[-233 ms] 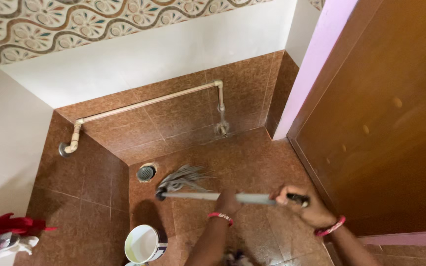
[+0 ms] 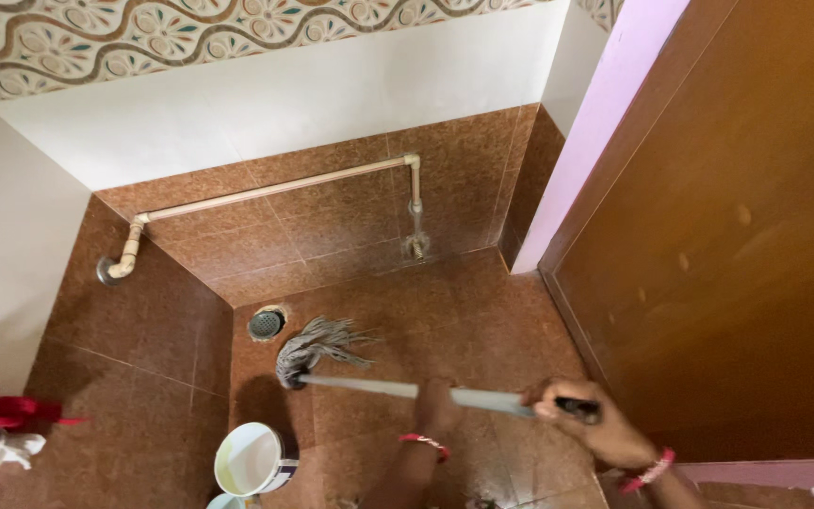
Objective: The person cleans the tiled floor using a mop, moving the mop head across the floor surface and around obstacles like a door and buckets.
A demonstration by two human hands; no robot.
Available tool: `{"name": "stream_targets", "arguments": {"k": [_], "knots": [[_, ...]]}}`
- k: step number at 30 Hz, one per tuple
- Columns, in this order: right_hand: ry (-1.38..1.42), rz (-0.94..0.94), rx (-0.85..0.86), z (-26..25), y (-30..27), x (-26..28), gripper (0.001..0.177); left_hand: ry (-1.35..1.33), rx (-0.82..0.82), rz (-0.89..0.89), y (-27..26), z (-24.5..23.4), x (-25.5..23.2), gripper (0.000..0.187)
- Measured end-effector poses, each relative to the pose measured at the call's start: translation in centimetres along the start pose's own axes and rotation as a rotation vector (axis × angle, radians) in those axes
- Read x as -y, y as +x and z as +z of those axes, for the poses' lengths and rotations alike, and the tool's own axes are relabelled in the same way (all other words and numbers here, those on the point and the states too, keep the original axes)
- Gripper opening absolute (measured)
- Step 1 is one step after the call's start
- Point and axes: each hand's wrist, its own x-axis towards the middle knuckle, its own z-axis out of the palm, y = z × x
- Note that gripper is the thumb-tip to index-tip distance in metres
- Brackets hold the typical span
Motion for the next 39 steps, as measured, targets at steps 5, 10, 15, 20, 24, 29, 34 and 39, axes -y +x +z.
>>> {"name": "stream_targets", "arguments": {"k": [5, 10, 15, 20, 24, 29, 34, 39], "knots": [[-0.092, 0.065, -0.145, -10.4, -4.7, 3.4, 0.023, -0.129, -0.030, 0.234, -0.1, 6.8, -11.2, 0.015], [-0.246, -0.009, -0.321, -15.4, -10.6, 6.9, 0.019, -0.253, 0.112, 0.509, 1.7, 14.7, -20.4, 0.017], [-0.438, 0.203, -0.623, -15.7, -11.6, 7.1, 0.025, -0.229, 0.341, 0.893, 6.5, 24.3, -24.4, 0.017], [-0.273, -0.132, -0.548, -17.0, -9.4, 5.3, 0.032, -0.399, 0.547, 0.805, 9.1, 26.1, -25.3, 0.024], [-0.252, -0.165, -0.543, -16.5, -8.1, 5.0, 0.038, -0.370, 0.435, 0.782, 8.9, 24.5, -25.2, 0.030], [-0.273, -0.244, -0.486, -15.9, -5.9, 6.2, 0.035, -0.330, 0.395, 0.742, 9.7, 21.7, -25.3, 0.027], [-0.082, -0.133, -0.455, -17.1, -4.1, 7.9, 0.022, -0.263, 0.354, 0.588, 8.5, 16.6, -27.2, 0.033], [-0.117, -0.179, -0.400, -18.6, 0.1, 11.3, 0.031, -0.289, 0.498, 0.475, 10.5, 11.4, -27.1, 0.047]]}}
